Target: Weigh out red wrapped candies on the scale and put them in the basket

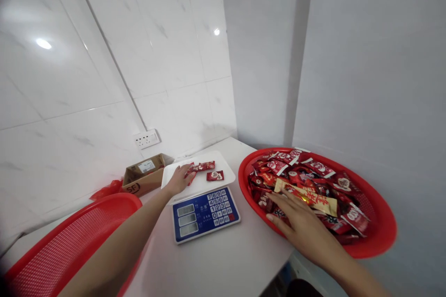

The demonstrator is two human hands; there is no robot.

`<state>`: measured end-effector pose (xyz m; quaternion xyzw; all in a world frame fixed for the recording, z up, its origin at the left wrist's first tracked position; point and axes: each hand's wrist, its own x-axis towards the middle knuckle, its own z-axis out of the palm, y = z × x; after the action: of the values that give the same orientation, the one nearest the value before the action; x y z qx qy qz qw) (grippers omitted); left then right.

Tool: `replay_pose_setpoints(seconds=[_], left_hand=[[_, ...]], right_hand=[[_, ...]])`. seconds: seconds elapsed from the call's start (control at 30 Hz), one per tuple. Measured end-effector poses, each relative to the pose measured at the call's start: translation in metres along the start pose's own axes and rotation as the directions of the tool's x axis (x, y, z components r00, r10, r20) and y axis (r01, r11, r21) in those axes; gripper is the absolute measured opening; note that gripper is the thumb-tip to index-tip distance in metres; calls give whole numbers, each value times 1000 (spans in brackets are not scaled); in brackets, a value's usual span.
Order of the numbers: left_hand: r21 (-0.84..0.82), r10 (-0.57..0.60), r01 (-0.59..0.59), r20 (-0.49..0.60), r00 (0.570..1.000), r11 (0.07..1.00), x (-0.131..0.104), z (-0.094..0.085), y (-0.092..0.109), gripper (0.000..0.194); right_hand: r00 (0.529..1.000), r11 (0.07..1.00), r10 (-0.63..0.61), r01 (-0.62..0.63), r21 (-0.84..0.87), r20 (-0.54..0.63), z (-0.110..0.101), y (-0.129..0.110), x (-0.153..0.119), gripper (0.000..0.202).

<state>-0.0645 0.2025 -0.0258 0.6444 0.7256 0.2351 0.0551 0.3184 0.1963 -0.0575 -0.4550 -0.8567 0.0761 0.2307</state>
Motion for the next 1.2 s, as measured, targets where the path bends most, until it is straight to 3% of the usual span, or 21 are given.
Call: replay_pose_setpoints(seconds=[0.13,0.33,0.5,0.73,0.83,0.93,1.2], left_hand=[[-31,-12,12,18,1000,999,-2,2,11,50],[-17,-39,38,-38,999,999,3,5,23,60],[25,-88,87,43,995,996,13,19,39,77],[62,-18,9,151,988,998,20,25,57,63],[-8,20,-18,159,987,1000,20,13,49,53],[-90,33,-22,122,992,996,17,-8,35,59],[-234,-136,121,-49,989,965,-8,-76,-6,53]], right_hand=[[1000,1000,16,-16,19,8,0,-1,0,54],[1000,999,27,-26,39,-10,-1,-3,0,52],[999,999,14,-13,39,-32,-4,-5,-1,51],[1000,999,18,-17,43,-20,-9,-10,-3,50],[1000,999,25,-24,48,-17,-10,-10,-3,50],[999,998,18,-15,59,-45,-11,-12,-3,47],[997,998,-13,18,63,-78,-9,-8,-2,47]])
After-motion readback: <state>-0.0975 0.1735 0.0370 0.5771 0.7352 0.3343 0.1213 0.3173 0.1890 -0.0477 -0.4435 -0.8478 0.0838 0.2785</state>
